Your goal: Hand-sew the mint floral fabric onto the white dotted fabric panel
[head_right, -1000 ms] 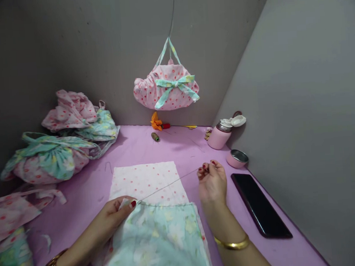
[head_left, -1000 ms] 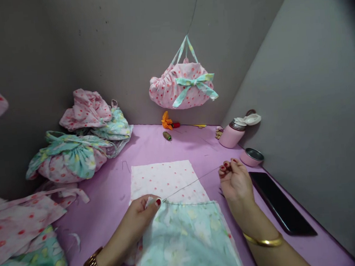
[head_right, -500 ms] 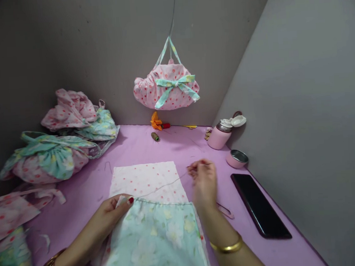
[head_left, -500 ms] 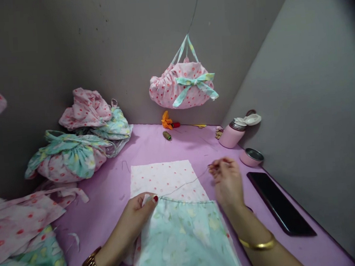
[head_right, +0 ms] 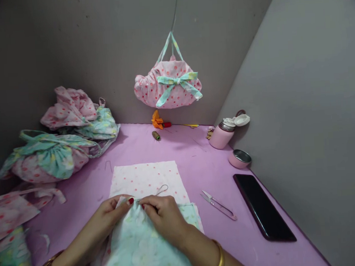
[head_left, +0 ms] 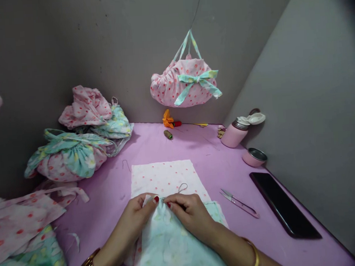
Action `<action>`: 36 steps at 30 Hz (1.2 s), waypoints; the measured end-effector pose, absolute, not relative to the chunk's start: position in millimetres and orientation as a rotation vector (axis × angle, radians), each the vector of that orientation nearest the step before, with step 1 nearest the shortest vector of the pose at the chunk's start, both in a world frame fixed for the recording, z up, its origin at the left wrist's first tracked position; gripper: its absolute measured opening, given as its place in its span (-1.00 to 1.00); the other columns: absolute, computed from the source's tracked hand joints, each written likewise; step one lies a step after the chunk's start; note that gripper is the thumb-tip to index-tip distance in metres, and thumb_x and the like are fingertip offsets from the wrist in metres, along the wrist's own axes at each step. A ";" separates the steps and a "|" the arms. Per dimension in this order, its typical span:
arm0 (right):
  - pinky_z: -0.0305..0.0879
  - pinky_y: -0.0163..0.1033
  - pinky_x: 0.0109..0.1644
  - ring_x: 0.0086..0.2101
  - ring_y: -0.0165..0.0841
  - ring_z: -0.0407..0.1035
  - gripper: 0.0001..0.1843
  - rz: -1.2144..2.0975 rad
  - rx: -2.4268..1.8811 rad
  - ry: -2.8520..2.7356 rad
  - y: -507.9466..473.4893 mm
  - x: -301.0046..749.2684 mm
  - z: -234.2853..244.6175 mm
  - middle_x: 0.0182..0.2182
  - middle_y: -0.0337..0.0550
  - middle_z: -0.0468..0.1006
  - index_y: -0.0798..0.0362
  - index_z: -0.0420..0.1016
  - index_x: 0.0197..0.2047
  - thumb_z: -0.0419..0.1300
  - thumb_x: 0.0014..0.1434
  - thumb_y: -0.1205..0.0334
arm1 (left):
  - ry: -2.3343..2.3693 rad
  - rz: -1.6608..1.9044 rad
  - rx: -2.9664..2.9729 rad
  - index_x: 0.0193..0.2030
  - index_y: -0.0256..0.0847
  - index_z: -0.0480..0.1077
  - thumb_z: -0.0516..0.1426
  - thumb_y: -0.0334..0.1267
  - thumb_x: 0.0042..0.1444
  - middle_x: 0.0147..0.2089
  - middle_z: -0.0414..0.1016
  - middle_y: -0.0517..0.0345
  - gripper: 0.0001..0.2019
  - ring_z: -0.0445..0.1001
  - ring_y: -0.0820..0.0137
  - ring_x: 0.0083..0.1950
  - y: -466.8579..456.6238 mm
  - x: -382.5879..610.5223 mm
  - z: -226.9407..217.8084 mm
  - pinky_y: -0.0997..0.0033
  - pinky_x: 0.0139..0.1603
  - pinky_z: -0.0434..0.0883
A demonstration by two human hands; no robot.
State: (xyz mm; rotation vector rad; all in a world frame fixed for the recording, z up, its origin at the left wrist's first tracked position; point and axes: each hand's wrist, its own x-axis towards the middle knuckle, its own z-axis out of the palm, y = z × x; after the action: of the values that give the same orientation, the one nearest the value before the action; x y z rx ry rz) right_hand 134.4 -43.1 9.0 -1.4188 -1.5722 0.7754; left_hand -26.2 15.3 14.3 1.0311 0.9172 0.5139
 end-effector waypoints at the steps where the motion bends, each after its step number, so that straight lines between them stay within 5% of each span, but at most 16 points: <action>1: 0.35 -0.32 -0.21 -0.32 -0.39 0.48 -0.67 0.772 -1.411 -1.571 -43.1 134.5 9.1 -0.31 -0.25 0.61 -0.07 0.56 -0.16 0.06 0.12 0.44 | 0.915 0.512 1.028 -0.45 -0.25 0.35 0.17 -0.08 -0.03 -0.58 0.34 0.28 -0.75 0.24 0.50 -0.59 15.3 -26.3 13.8 0.54 -0.56 0.16; 17: 0.27 -0.35 -0.29 -0.40 -0.42 0.42 -0.68 0.787 -1.465 -1.577 -43.7 133.2 9.4 -0.41 -0.25 0.57 -0.03 0.57 -0.18 0.05 0.11 0.44 | 0.940 0.522 1.169 -0.39 -0.27 0.39 0.12 -0.08 0.03 -0.57 0.32 0.29 -0.75 0.23 0.49 -0.58 17.0 -28.8 8.3 0.54 -0.57 0.16; 20: 0.10 -0.39 -0.49 -0.62 -0.50 0.17 -0.63 0.837 -1.512 -1.556 -43.7 134.1 7.2 -0.67 -0.39 0.31 0.02 0.46 -0.02 0.07 0.11 0.41 | 0.931 0.557 1.368 -0.32 -0.26 0.43 0.09 -0.12 0.07 -0.52 0.37 0.26 -0.76 0.29 0.45 -0.50 19.2 -31.2 8.8 0.52 -0.50 0.20; 23: -0.07 -0.39 -0.57 -0.66 -0.52 -0.05 -0.63 0.940 -1.498 -1.532 -43.8 134.1 4.7 -0.71 -0.45 0.09 0.06 0.42 0.01 0.05 0.12 0.38 | 0.940 0.569 1.588 -0.29 -0.25 0.46 0.06 -0.18 0.11 -0.48 0.43 0.22 -0.78 0.33 0.41 -0.45 20.1 -33.1 13.1 0.50 -0.46 0.23; 27: -0.13 -0.38 -0.59 -0.66 -0.52 -0.11 -0.72 0.998 -1.505 -1.496 -43.6 132.9 4.9 -0.70 -0.43 0.06 0.07 0.52 -0.16 0.04 0.11 0.39 | 0.991 0.565 1.722 -0.29 -0.23 0.48 0.03 -0.25 0.11 -0.42 0.50 0.17 -0.79 0.39 0.37 -0.38 19.7 -33.2 17.9 0.48 -0.39 0.27; 36: -0.07 -0.38 -0.55 -0.64 -0.52 -0.03 -0.72 0.941 -1.519 -1.509 -43.4 130.5 8.2 -0.68 -0.39 0.18 0.08 0.54 -0.22 0.04 0.08 0.42 | 1.027 0.529 1.753 -0.34 -0.23 0.47 0.05 -0.29 0.08 -0.45 0.51 0.20 -0.83 0.40 0.38 -0.41 18.7 -32.6 18.1 0.51 -0.44 0.25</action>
State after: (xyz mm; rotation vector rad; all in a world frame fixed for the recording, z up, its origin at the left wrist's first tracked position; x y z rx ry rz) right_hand 130.5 -43.4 8.2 -1.5192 -1.5093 0.9412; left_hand -32.6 18.7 18.1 1.7530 1.0270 0.5290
